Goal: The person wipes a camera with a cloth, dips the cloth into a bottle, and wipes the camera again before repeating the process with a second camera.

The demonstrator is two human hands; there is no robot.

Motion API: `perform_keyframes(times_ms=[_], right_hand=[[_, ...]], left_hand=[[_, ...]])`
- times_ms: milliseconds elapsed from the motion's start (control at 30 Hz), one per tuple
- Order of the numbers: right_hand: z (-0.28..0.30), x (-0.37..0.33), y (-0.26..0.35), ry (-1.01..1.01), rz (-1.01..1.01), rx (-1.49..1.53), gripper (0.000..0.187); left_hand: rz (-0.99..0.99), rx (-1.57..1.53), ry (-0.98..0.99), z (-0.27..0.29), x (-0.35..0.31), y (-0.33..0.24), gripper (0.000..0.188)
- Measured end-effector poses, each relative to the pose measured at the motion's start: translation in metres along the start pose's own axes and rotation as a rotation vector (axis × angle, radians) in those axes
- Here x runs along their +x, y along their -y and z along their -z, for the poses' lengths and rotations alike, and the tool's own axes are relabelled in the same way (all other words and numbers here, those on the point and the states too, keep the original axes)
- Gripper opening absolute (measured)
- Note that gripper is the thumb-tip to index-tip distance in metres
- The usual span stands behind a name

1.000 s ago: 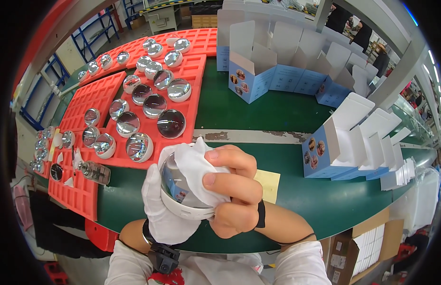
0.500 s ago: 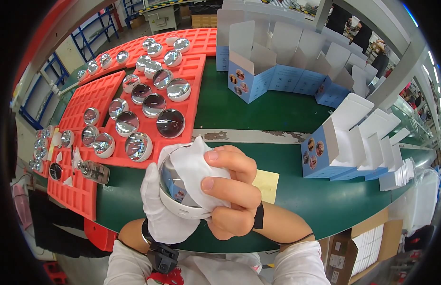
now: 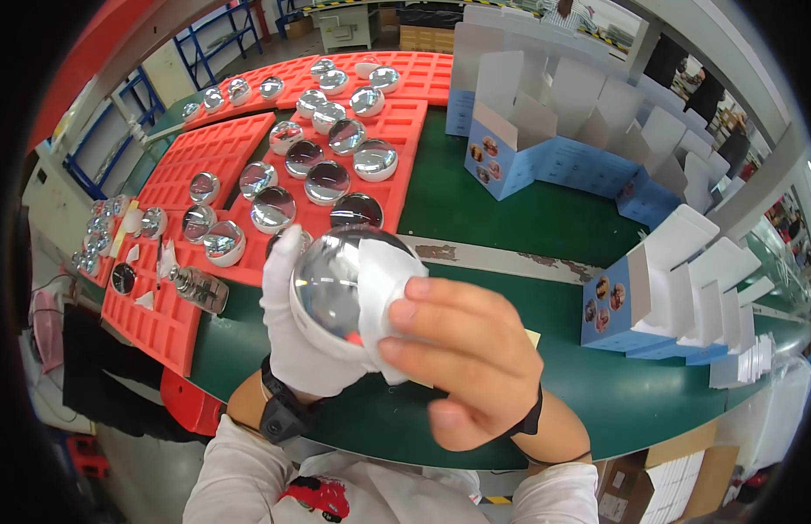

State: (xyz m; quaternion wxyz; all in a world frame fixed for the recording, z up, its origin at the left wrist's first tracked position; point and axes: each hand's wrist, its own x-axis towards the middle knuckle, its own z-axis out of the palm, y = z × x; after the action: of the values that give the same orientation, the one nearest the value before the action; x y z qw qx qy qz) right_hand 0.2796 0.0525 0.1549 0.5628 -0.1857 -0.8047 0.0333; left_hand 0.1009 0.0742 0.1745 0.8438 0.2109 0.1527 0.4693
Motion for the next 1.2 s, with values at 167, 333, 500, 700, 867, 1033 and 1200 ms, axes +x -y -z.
perform_keyframes(times_ms=[167,333,500,700,867,1033,1200], right_hand=[[-0.010,0.006,0.007,0.226,0.237,-0.427,0.048],[-0.010,0.018,-0.010,0.359,0.044,-0.387,0.062],[0.002,0.010,-0.041,0.368,-0.433,0.099,0.090],[0.017,0.020,-0.056,0.349,-0.497,0.318,0.108],[-0.027,0.069,0.033,0.359,-0.232,0.145,0.101],[-0.009,0.063,0.162,0.225,-0.034,-0.074,0.097],[-0.014,0.088,0.156,0.518,0.374,-0.171,0.092]], left_hand=[[0.061,-0.007,-0.011,0.006,0.008,-0.002,0.054],[-0.540,0.943,0.057,0.025,0.015,0.030,0.049],[-0.160,0.365,0.093,0.039,0.039,0.033,0.044],[0.165,-0.125,0.062,0.020,0.047,0.003,0.040],[-0.001,-0.241,-0.064,-0.025,-0.053,-0.058,0.037],[0.113,-0.170,0.070,-0.065,-0.147,-0.018,0.036],[-0.184,0.020,-0.435,-0.089,-0.178,-0.004,0.044]])
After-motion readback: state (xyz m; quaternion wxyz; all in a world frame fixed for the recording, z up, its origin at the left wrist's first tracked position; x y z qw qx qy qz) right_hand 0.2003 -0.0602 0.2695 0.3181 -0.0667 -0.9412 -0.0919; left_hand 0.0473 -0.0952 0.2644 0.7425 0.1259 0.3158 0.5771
